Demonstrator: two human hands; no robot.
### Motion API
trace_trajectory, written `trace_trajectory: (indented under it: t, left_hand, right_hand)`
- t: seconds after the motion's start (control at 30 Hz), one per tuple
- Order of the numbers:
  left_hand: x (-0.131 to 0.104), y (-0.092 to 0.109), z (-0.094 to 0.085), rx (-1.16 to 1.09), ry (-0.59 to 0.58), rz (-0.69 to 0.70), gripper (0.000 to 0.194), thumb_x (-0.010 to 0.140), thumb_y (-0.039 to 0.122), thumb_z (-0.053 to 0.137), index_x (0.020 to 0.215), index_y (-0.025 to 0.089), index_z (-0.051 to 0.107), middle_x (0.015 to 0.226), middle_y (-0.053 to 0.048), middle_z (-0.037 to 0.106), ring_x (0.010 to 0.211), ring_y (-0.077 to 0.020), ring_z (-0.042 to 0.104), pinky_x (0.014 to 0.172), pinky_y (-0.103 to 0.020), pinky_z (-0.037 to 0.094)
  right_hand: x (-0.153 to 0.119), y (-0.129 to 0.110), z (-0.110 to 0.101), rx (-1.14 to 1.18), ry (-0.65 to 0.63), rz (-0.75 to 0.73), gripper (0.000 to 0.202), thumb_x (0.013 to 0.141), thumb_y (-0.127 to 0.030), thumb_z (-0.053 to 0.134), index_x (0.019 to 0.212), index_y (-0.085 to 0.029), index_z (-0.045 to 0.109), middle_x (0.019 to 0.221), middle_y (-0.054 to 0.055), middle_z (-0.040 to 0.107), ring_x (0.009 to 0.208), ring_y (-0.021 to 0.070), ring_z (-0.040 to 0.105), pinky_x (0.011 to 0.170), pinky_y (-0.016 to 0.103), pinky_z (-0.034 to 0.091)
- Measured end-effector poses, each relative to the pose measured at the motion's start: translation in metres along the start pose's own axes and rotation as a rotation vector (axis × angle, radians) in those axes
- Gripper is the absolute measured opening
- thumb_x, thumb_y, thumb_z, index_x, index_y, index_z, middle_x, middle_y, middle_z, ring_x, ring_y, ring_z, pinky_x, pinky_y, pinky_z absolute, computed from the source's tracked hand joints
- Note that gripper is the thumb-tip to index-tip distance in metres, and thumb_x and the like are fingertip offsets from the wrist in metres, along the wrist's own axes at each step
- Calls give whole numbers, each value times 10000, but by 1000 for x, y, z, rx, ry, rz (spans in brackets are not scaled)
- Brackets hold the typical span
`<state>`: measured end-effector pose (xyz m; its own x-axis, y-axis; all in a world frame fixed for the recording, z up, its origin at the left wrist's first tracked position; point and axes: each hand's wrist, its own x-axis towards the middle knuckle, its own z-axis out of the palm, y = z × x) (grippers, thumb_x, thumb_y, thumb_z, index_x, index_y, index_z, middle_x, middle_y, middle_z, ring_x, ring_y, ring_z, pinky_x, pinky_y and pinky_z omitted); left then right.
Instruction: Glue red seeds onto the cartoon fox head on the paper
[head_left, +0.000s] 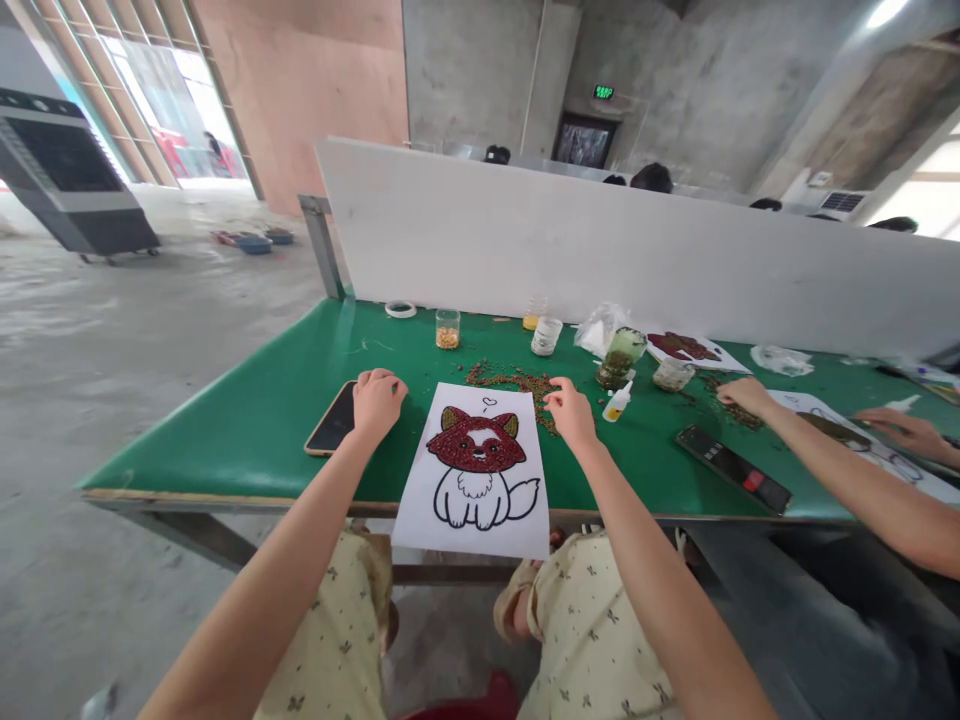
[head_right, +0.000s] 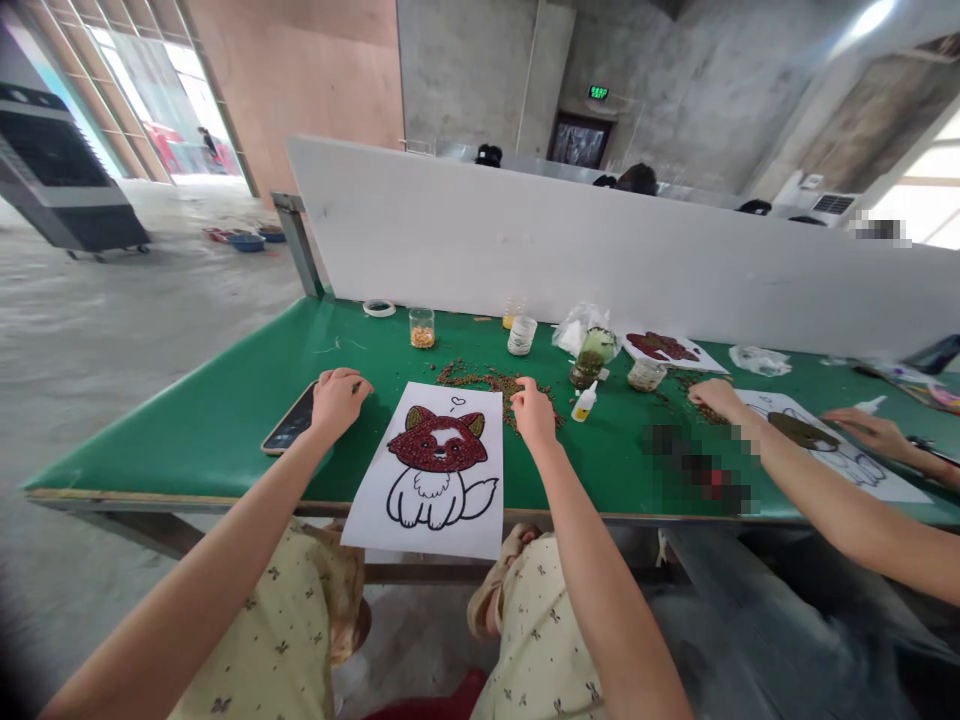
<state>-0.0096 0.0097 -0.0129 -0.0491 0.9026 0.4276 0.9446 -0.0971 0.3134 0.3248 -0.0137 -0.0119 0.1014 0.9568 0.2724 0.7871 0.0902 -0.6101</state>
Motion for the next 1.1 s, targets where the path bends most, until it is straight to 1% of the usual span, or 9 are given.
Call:
trace_trajectory:
  t: [0.13, 0.27, 0.53, 0.73, 0.8, 0.87, 0.97, 1.03, 1.1]
  left_hand:
    - [2, -6, 3, 6, -28, 16, 282, 819, 333, 468, 736, 182, 692, 1016, -86, 644, 1002, -292, 488, 864, -411, 388]
    - [4, -9, 10, 3, -67, 67, 275, 816, 322, 458, 752, 185, 688, 953, -84, 659, 954, -262, 517, 879, -390, 384]
    - [6, -9, 22, -15, -120, 158, 262, 796, 297, 448, 761, 191, 685, 917, -78, 659, 921, -237, 539, 896, -375, 387]
    - [6, -9, 23, -27, -110, 156, 258, 799, 284, 434, 773, 196, 675, 899, -84, 659, 914, -242, 542, 894, -386, 396]
    - [5, -8, 22, -35, -104, 159, 256, 799, 277, 431, 772, 196, 672, 895, -85, 659, 918, -244, 544, 894, -390, 398]
    - [5, -6, 19, -47, -97, 167, 251, 801, 273, 432, 778, 195, 669, 898, -87, 659, 926, -246, 546, 899, -394, 398]
    - [2, 4, 11, -79, -98, 201, 238, 820, 272, 438, 815, 192, 663, 919, -76, 663, 933, -235, 553, 910, -380, 397]
    - [-5, 19, 2, -116, -111, 252, 220, 838, 281, 454, 853, 196, 656, 937, -55, 666, 919, -214, 563, 912, -360, 400]
    - [-18, 39, -11, -236, -102, 338, 220, 860, 291, 466, 901, 183, 653, 948, -64, 663, 926, -219, 562, 884, -367, 416]
  right_hand:
    - [6, -3, 6, 42, 0, -4, 192, 788, -101, 463, 919, -185, 577, 815, 44, 712, 725, 154, 660, 664, 249, 461]
    - [10, -3, 9, 40, 13, -17, 101, 727, -125, 548, 786, -201, 576, 697, 11, 691, 698, 163, 649, 674, 263, 464]
    - [15, 13, 7, 118, 11, -17, 78, 688, -151, 579, 736, -199, 540, 692, 0, 654, 646, 144, 626, 648, 265, 475]
    - [11, 25, 3, 223, -9, 5, 89, 670, -110, 553, 705, -188, 530, 725, 17, 648, 717, 146, 632, 720, 299, 505]
    - [10, 25, 0, 254, 2, 18, 83, 667, -131, 575, 693, -192, 525, 716, 13, 637, 724, 154, 628, 738, 322, 511]
    - [7, 21, -4, 333, 10, 45, 114, 653, -200, 629, 698, -191, 525, 732, 15, 626, 707, 162, 626, 713, 333, 517]
    - [-3, 2, -13, 560, -25, 82, 267, 605, -326, 711, 741, -186, 530, 794, 16, 603, 667, 157, 622, 662, 318, 517]
    - [-14, -17, -19, 737, -66, 80, 312, 603, -361, 733, 761, -185, 530, 787, -3, 571, 672, 138, 606, 676, 299, 509]
    - [-26, -38, -25, 883, -136, 85, 313, 608, -337, 755, 765, -186, 531, 770, -27, 535, 674, 108, 573, 684, 270, 495]
